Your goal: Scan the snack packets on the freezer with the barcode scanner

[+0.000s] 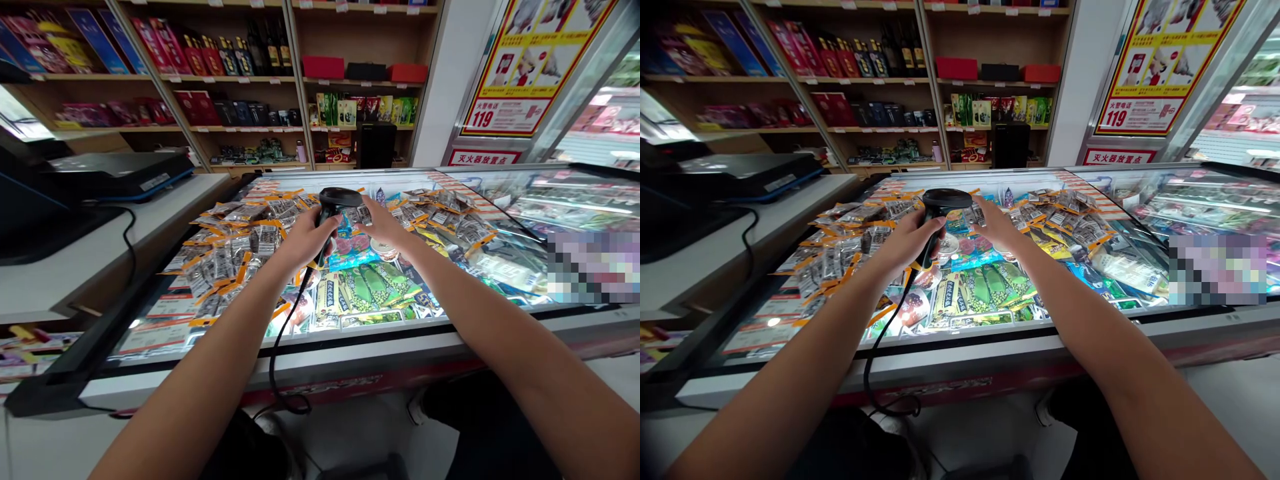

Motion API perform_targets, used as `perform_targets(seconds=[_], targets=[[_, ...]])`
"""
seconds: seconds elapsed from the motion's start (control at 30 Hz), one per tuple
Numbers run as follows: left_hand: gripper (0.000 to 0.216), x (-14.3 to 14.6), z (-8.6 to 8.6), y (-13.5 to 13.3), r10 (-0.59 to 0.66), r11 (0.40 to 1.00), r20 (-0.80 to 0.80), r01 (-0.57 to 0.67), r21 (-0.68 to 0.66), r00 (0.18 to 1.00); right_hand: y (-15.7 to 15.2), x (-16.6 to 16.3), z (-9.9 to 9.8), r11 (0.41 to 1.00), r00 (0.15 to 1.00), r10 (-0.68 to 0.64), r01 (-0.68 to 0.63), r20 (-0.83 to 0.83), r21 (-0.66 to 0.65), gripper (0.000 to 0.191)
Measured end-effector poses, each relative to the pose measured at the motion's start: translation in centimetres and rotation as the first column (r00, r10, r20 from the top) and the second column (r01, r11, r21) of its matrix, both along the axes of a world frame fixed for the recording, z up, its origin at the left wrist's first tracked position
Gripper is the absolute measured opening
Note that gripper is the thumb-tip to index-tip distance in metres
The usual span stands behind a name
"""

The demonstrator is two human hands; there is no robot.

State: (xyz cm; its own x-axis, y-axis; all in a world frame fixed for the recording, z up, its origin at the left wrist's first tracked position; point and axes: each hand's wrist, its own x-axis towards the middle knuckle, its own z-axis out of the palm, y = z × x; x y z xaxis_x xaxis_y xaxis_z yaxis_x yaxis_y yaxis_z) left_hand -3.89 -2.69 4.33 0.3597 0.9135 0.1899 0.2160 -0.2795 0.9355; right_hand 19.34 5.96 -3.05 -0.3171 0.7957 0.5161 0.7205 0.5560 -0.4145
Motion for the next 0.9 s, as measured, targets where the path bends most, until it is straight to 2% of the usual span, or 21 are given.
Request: perform_targets(seconds=[0.13,0.27,0.37,0.53,0.77,0.9], targets=[[0.022,0.3,-0.6,0.1,-0.043,0.999,0.017,0.043,-0.006,0.999,-0.9,0.1,1.0,0.993,0.991,0.037,-0.023,-0.125,0.113,0.057],[0.023,0.7,-1.1,-0.1,-0.119,0.990,0.094,0.125,-0.061,0.988,-1.4,-0.2,1.8,0.977,0.974,-0.033,0.079,-0.226,0.197,0.071],[0.023,1.0,-1.1,-0.4,-0.144,0.983,0.090,0.152,-0.100,0.986,-1.5,-0.2,2.1,0.975,0.970,-0.091,0.133,-0.227,0.178,0.086],[0.022,1.1,-1.1,-0.4,-0.159,0.983,0.068,0.164,-0.087,0.985,-1.4,0.0,2.2,0.970,0.977,-0.094,0.133,-0.192,0.203,0.095],[0.028,0.6,-0.3,-0.7,-0.183,0.981,-0.058,0.178,-0.078,0.981,-1.1,0.1,1.7,0.962,0.985,-0.044,0.086,-0.164,0.258,0.093],[0.029,0.5,-0.5,-0.4,-0.127,0.990,-0.054,0.123,-0.065,0.990,-1.1,0.1,1.9,0.953,0.985,-0.085,0.125,-0.152,0.275,0.085]])
